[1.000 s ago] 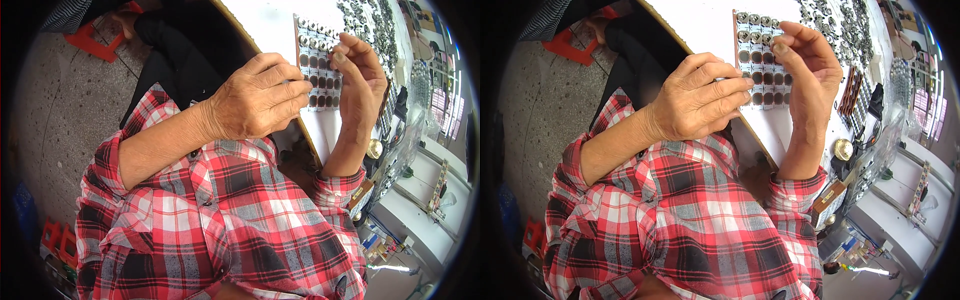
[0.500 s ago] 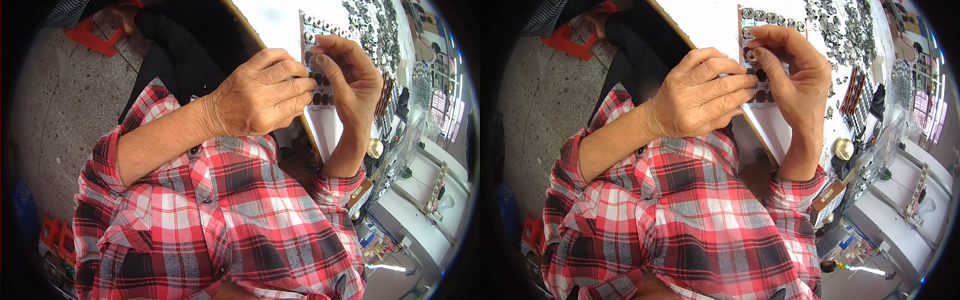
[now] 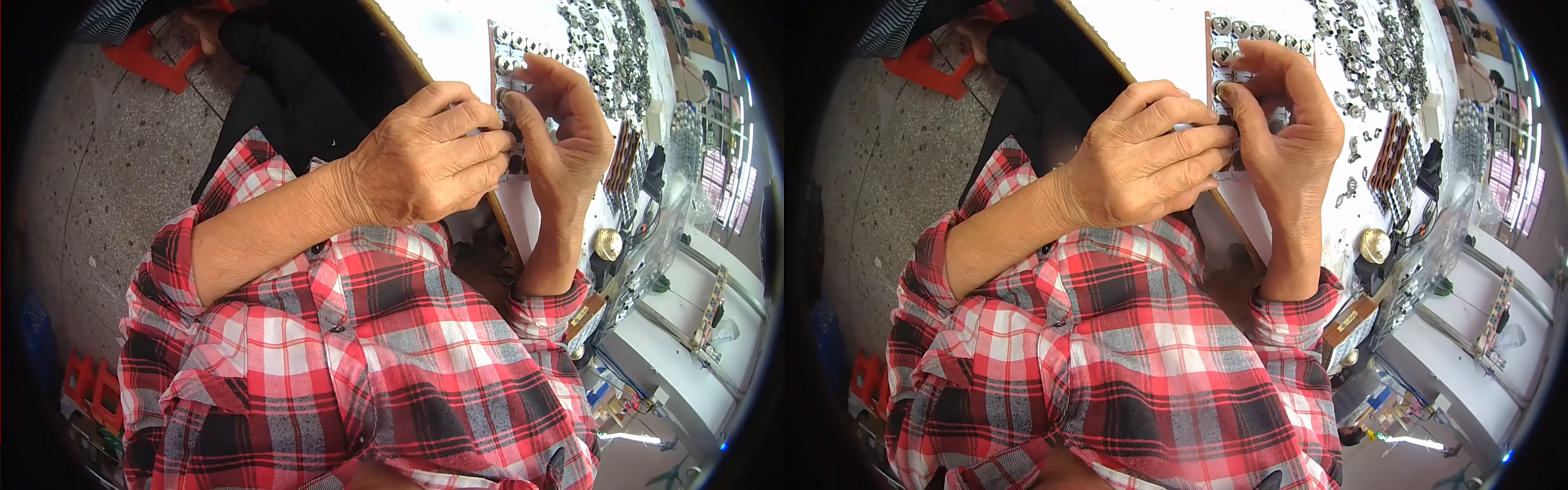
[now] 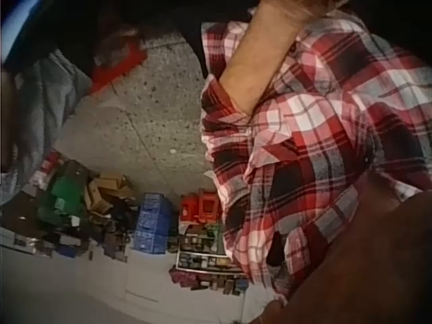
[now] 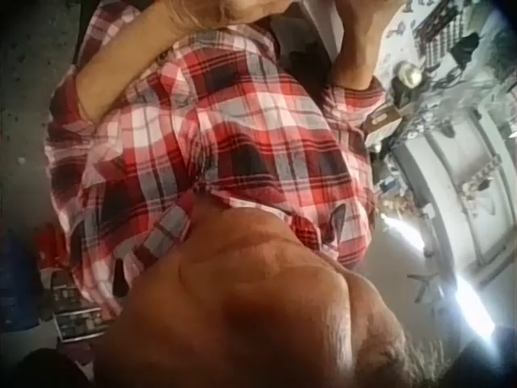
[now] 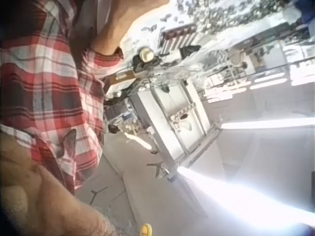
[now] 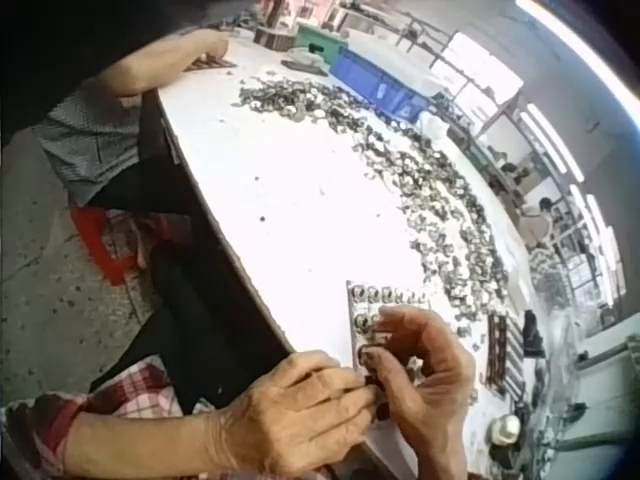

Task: Assembling small metal rivet-like parts onto a grid template sheet at a factory workstation.

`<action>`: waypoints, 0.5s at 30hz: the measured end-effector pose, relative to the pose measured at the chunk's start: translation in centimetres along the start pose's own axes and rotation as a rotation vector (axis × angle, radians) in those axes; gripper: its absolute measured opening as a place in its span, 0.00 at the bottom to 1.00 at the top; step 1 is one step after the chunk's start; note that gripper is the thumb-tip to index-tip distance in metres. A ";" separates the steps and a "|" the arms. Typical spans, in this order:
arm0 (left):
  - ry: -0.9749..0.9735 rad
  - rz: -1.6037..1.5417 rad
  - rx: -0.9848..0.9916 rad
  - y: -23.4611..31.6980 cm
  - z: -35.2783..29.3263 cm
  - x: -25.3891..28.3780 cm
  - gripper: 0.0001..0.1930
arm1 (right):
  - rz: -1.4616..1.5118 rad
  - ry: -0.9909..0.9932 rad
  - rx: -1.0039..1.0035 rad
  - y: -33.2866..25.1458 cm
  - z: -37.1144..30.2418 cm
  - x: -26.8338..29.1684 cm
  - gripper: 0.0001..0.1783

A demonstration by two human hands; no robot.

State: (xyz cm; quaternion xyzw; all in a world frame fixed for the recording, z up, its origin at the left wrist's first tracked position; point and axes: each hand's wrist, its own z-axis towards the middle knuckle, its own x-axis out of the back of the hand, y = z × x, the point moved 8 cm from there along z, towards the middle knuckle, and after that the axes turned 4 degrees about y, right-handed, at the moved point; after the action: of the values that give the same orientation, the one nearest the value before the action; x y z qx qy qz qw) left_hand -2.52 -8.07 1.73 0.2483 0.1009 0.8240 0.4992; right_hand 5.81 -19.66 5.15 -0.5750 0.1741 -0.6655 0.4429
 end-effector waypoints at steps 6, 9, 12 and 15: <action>-0.004 0.009 0.003 0.1 0.0 -0.1 0.14 | 0.009 0.024 0.006 0.6 -0.1 0.4 0.16; -0.009 0.017 0.017 0.2 0.2 -0.2 0.14 | 0.012 -0.004 0.013 0.5 -0.1 0.4 0.15; -0.008 0.007 0.033 0.4 0.3 -0.2 0.13 | -0.011 -0.039 0.004 0.0 -0.4 0.3 0.15; -0.023 0.004 0.038 0.4 0.6 0.0 0.13 | -0.059 -0.048 0.027 -0.2 -0.6 0.1 0.16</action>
State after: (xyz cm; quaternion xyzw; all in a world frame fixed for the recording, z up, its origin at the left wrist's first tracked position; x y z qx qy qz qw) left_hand -2.56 -8.28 2.40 0.2672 0.1104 0.8200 0.4940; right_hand 5.17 -19.83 5.21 -0.5896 0.1374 -0.6665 0.4350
